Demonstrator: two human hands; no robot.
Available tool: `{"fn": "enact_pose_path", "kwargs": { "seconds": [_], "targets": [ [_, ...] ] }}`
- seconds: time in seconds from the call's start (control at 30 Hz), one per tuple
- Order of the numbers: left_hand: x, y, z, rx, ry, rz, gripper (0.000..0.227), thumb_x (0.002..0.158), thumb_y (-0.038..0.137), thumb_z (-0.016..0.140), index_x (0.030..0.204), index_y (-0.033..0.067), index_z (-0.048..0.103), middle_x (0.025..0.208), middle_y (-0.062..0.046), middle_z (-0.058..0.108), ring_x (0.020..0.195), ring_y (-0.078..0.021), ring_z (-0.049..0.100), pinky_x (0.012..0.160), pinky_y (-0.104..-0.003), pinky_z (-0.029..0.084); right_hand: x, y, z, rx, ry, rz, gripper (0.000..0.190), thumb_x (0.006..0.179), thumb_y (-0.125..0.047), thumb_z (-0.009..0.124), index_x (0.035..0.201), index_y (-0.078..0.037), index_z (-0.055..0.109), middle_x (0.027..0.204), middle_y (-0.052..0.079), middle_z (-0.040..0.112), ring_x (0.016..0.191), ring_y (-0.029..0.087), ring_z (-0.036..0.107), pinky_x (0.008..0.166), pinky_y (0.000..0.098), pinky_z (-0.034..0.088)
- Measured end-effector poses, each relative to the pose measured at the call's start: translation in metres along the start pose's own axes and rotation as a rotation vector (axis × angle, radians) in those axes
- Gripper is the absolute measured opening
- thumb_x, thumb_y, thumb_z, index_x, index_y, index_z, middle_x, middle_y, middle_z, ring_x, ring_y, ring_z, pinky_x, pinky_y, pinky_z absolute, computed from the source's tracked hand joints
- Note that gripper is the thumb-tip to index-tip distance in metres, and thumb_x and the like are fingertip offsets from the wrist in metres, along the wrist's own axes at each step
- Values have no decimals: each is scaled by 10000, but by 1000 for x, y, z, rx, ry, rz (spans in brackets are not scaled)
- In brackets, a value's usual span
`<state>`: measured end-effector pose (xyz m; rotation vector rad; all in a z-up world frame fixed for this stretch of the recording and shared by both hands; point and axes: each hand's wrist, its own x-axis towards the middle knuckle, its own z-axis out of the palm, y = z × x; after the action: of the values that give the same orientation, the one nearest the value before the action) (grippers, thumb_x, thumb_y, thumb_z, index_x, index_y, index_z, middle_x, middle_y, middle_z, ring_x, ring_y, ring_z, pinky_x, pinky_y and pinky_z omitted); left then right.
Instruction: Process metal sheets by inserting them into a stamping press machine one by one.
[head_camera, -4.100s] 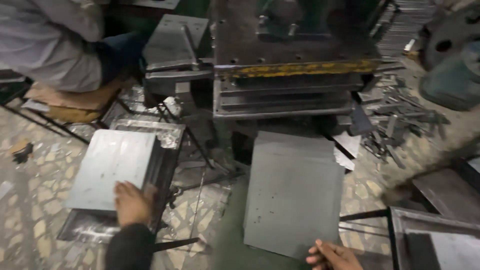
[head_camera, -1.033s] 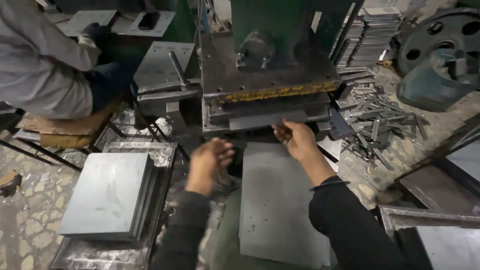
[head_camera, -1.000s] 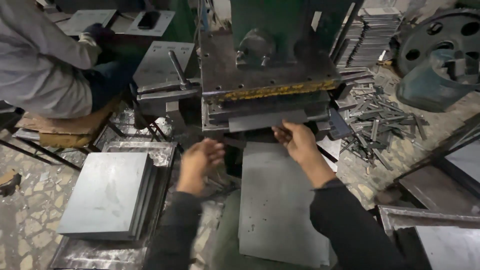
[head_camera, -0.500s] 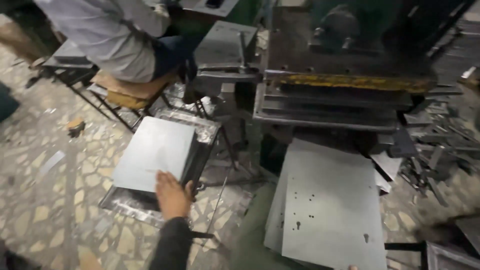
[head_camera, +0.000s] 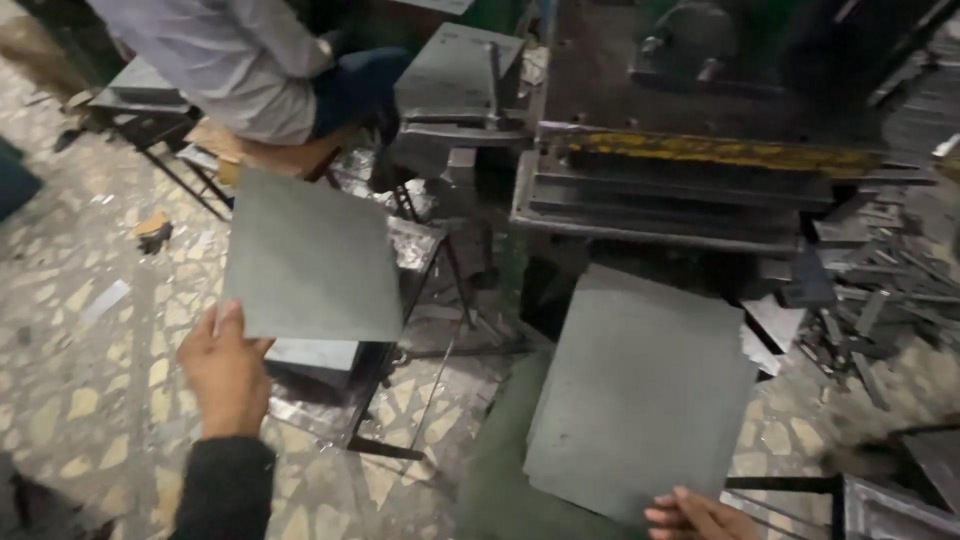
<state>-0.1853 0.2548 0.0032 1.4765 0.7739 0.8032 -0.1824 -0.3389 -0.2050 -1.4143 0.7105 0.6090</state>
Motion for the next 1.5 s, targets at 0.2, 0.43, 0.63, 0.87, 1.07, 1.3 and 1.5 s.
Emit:
{"fn": "enact_pose_path", "kwargs": {
  "seconds": [0.2, 0.43, 0.63, 0.87, 1.07, 1.3, 1.5],
  "targets": [
    [-62, 19, 75, -201, -130, -465, 424, 1036, 212, 450, 1421, 44, 513, 1550, -92, 516, 1436, -256, 502, 1188, -419, 451, -44, -52, 70, 42, -170, -9, 489, 994, -201, 567, 1196, 223, 701, 1053, 374, 788, 812, 439, 715, 724, 514, 572],
    [-148, -2, 211, -506, -315, -653, 193, 981, 175, 624, 1157, 96, 624, 1177, -69, 632, 1022, -199, 603, 883, -379, 510, -101, -159, 153, 366, -235, -216, 528, 912, -109, 506, 1406, 78, 496, 1419, 243, 589, 1198, 410, 612, 1033, 544, 525],
    [-154, -39, 307, -691, -367, -693, 314, 996, 227, 719, 1228, 16, 713, 1031, -137, 711, 820, -260, 686, 812, -471, 640, -45, -208, 157, 626, 22, -593, 243, 995, -156, 728, 955, 66, 637, 911, 259, 723, 828, 325, 756, 861, 481, 609],
    [-112, -52, 318, -629, -354, -600, 553, 954, 197, 767, 1282, -157, 496, 1173, -330, 540, 926, -394, 654, 853, -611, 618, -24, -230, 189, 768, -34, -462, 198, 881, 11, 788, 861, 131, 632, 854, 319, 699, 762, 344, 774, 728, 441, 671],
    [-134, -31, 286, -549, -485, -694, 718, 912, 155, 804, 1433, -119, 393, 1242, -318, 512, 956, -384, 690, 878, -539, 652, -14, -237, 164, 593, 30, -476, 252, 921, -120, 793, 887, 61, 620, 834, 210, 670, 764, 298, 746, 723, 406, 650],
    [-111, -23, 333, -696, -479, -675, 779, 953, 105, 747, 1488, -192, 263, 1320, -359, 395, 1108, -450, 645, 968, -588, 601, 76, -285, 155, 434, 38, -490, 281, 887, -101, 816, 996, 84, 634, 870, 188, 653, 753, 301, 725, 654, 382, 615],
    [-95, -43, 350, -588, -461, -542, 369, 1004, 106, 659, 1222, -169, 544, 1054, -353, 656, 887, -417, 753, 834, -467, 676, 100, -303, 168, 638, 94, -436, 372, 826, 18, 825, 1096, 155, 609, 904, 315, 660, 771, 426, 751, 729, 527, 676]
  ]
}}
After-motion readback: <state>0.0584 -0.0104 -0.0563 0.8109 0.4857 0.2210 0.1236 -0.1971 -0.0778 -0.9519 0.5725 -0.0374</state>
